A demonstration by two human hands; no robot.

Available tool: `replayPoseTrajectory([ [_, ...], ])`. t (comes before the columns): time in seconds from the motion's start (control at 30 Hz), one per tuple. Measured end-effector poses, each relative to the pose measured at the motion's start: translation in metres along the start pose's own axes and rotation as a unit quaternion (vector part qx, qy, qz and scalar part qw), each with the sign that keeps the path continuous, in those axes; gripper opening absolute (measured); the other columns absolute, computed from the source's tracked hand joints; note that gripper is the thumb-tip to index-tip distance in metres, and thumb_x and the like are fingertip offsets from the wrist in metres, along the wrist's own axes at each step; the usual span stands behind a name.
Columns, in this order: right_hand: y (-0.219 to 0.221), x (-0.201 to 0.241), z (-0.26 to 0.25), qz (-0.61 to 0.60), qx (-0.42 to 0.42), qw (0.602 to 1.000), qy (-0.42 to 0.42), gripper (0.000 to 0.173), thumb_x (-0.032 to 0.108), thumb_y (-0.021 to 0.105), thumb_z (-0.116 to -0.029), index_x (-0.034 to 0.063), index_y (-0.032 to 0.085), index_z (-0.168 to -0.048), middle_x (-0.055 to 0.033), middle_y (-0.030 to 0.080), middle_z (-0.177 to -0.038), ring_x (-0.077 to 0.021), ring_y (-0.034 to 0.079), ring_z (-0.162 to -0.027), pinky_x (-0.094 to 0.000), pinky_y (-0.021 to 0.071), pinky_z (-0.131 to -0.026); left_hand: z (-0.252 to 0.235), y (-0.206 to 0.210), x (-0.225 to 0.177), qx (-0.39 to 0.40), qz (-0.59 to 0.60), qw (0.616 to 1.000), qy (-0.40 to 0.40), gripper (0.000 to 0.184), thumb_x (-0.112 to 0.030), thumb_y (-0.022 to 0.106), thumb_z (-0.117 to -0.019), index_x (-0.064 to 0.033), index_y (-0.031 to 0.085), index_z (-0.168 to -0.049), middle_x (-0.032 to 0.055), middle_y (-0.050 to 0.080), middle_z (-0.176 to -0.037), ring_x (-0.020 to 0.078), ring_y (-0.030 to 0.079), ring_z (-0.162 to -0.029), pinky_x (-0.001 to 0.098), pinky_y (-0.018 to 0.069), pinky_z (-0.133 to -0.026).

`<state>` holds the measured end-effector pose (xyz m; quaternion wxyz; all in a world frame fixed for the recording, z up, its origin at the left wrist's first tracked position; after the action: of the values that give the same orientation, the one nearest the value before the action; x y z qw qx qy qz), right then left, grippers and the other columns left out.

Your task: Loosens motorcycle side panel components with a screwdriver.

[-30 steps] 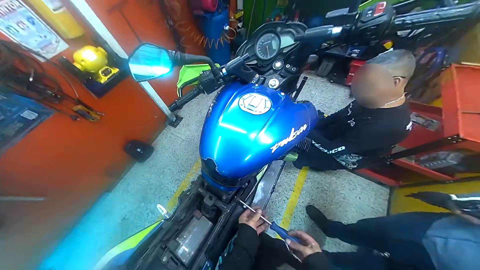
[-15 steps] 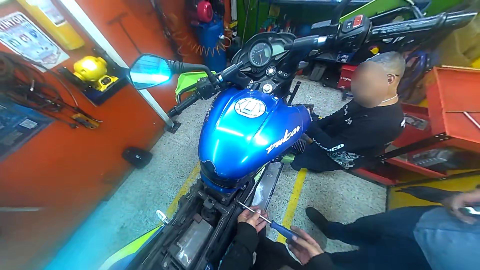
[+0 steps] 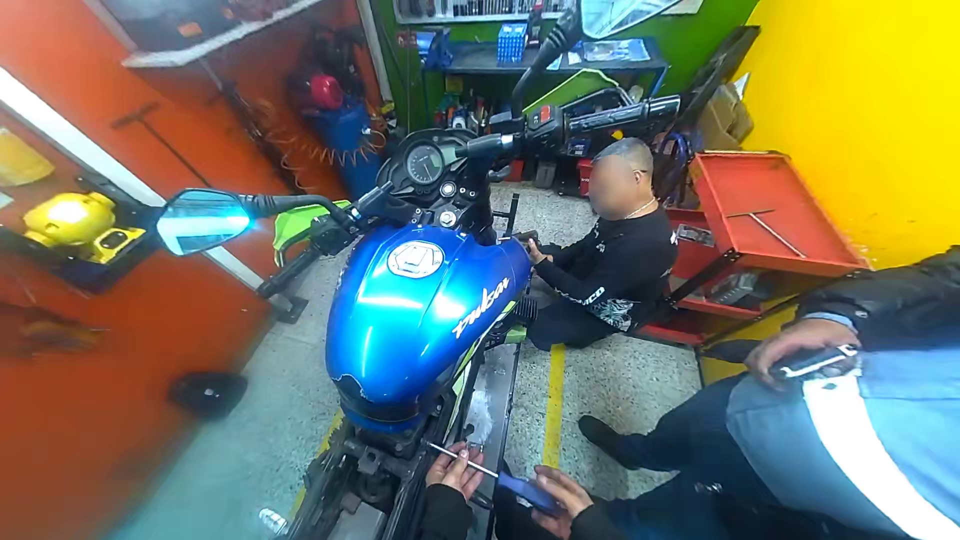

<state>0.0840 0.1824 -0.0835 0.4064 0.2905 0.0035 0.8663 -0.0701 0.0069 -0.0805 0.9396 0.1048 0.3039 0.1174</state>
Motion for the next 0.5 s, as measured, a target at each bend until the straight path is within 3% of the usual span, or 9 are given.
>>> replayPoseTrajectory([
  [0.07,-0.002,-0.013,0.002,0.014,-0.043,0.992,0.117,0.053,0.049,0.042,-0.1081,0.0079,0.052,-0.14,-0.0188,0.07,-0.112,-0.0246,0.068,-0.083,-0.039,0.0553,-0.071,0.002,0.008,0.0,0.038,0.049,0.998,0.002,0.034,0.0,0.05,-0.1052,0.004,0.05,-0.139,0.0266,0.069,-0.121,0.038,0.072,-0.104,0.0492,0.0608,-0.087],
  [0.1,-0.003,-0.018,0.0,0.045,-0.039,0.988,0.143,0.057,0.055,0.035,-0.1079,0.0087,0.057,-0.132,-0.0125,0.073,-0.098,-0.0169,0.064,-0.068,-0.0324,0.0503,-0.06,0.003,0.011,0.0,0.058,0.072,0.996,0.001,0.036,-0.001,0.045,-0.1068,0.0026,0.047,-0.142,0.0264,0.067,-0.125,0.038,0.071,-0.107,0.0493,0.0595,-0.09],
  [0.17,-0.002,-0.021,-0.006,0.075,-0.019,0.99,0.119,0.051,0.047,0.035,-0.1103,0.0049,0.064,-0.109,-0.005,0.063,-0.067,-0.011,0.051,-0.047,-0.0265,0.0422,-0.045,0.004,0.014,0.001,0.086,0.096,0.992,-0.002,0.041,-0.003,0.039,-0.1085,-0.0021,0.041,-0.149,0.0255,0.064,-0.132,0.038,0.069,-0.115,0.05,0.0572,-0.095],
  [0.23,-0.001,-0.012,-0.011,0.042,0.053,0.997,0.027,0.031,0.026,0.044,-0.1091,0.0025,0.06,-0.122,-0.0083,0.069,-0.081,-0.0139,0.062,-0.059,-0.0286,0.0529,-0.054,0.006,0.013,0.001,0.078,0.073,0.994,-0.011,0.043,-0.007,0.041,-0.1087,-0.0063,0.04,-0.152,0.0232,0.062,-0.137,0.0375,0.065,-0.12,0.0533,0.0548,-0.096],
  [0.27,0.0,-0.006,-0.01,0.021,0.079,0.996,-0.018,0.026,0.014,0.051,-0.1036,0.0007,0.057,-0.125,-0.0114,0.07,-0.091,-0.0175,0.068,-0.07,-0.0322,0.0585,-0.062,0.005,0.011,0.0,0.052,0.044,0.998,-0.014,0.041,-0.009,0.047,-0.1079,-0.0057,0.044,-0.149,0.0227,0.064,-0.134,0.0371,0.066,-0.117,0.0539,0.0555,-0.093],
  [0.33,-0.003,0.002,-0.011,0.001,0.086,0.993,-0.081,0.033,-0.001,0.066,-0.0846,-0.0008,0.061,-0.117,-0.0152,0.07,-0.103,-0.0229,0.07,-0.081,-0.0383,0.0618,-0.07,0.004,0.006,-0.002,-0.006,-0.004,1.0,-0.013,0.036,-0.01,0.06,-0.1032,-0.0002,0.053,-0.138,0.0237,0.068,-0.12,0.0353,0.071,-0.102,0.0503,0.0604,-0.084],
  [0.37,-0.005,0.001,-0.012,-0.006,0.073,0.994,-0.086,0.037,0.001,0.069,-0.0805,0.0003,0.062,-0.117,-0.0166,0.071,-0.106,-0.025,0.071,-0.083,-0.0403,0.0621,-0.07,0.003,0.004,-0.002,-0.019,-0.012,1.0,-0.014,0.034,-0.009,0.063,-0.1019,0.0016,0.056,-0.134,0.0239,0.069,-0.115,0.0343,0.072,-0.097,0.0484,0.0614,-0.082],
  [0.43,-0.004,-0.004,-0.007,0.003,0.026,1.0,-0.005,0.041,0.022,0.061,-0.1007,0.0045,0.053,-0.137,-0.0201,0.067,-0.115,-0.0292,0.07,-0.091,-0.0437,0.0602,-0.074,0.002,0.002,-0.001,-0.012,0.011,1.0,-0.018,0.033,-0.008,0.06,-0.1029,0.0032,0.056,-0.134,0.0242,0.07,-0.116,0.034,0.073,-0.1,0.0473,0.061,-0.085],
  [0.5,-0.009,-0.016,-0.009,0.062,-0.045,0.992,0.097,0.053,0.052,0.04,-0.1078,0.0094,0.058,-0.134,-0.0152,0.071,-0.099,-0.0207,0.065,-0.069,-0.0347,0.0518,-0.058,0.0,0.004,0.003,0.025,0.071,0.997,-0.011,0.033,-0.004,0.053,-0.1056,0.0032,0.053,-0.137,0.0242,0.068,-0.122,0.0346,0.071,-0.106,0.0475,0.0591,-0.091],
])
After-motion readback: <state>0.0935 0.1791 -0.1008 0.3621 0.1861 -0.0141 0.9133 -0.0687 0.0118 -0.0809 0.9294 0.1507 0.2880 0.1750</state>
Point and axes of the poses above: each hand's wrist, its own z-axis away from the middle knuckle, its own y-axis out of the palm, x = y × z, the point moved 9 cm from there along -z, towards the middle knuckle
